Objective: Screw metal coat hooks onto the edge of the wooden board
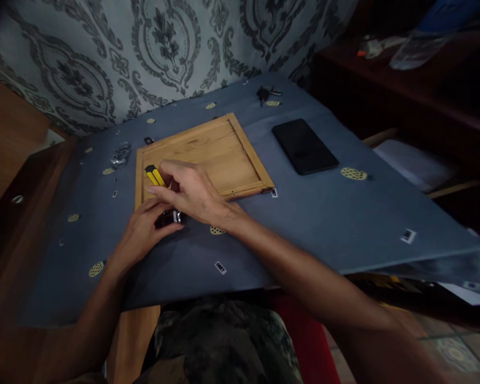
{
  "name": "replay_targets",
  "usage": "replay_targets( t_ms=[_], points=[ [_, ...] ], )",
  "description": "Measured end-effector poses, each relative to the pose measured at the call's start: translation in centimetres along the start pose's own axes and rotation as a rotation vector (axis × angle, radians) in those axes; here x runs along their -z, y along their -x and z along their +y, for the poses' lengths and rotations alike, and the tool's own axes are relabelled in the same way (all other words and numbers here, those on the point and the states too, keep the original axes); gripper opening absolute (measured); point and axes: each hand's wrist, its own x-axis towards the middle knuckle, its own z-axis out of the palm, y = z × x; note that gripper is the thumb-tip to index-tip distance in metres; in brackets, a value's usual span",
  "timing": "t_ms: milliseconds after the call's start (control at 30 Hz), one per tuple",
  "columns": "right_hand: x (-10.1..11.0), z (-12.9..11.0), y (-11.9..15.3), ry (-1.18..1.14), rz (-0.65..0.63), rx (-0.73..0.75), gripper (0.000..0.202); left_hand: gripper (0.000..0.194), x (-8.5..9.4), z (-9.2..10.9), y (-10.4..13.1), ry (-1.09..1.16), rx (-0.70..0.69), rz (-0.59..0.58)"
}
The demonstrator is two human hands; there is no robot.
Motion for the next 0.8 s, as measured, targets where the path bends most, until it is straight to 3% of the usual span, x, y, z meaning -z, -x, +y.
replay_targets(
  t_ms=[300,567,800],
  points=[
    [0.1,0.0,-0.1,0.013,-0.031,0.024,0.041,0.033,-0.1,-0.1,0.1,-0.004,-0.001,0.014],
    [-0.7,0.1,0.3,0.058,0.1,-0.018,0.047,0.034,-0.2,-0.1,0.0,0.015,-0.011,0.023],
    [-0.7,-0.1,0.2,-0.1,0.014,-0.114,0.036,0.034,-0.1,-0.1,0.0,0.029,-0.035,0.031]
  ],
)
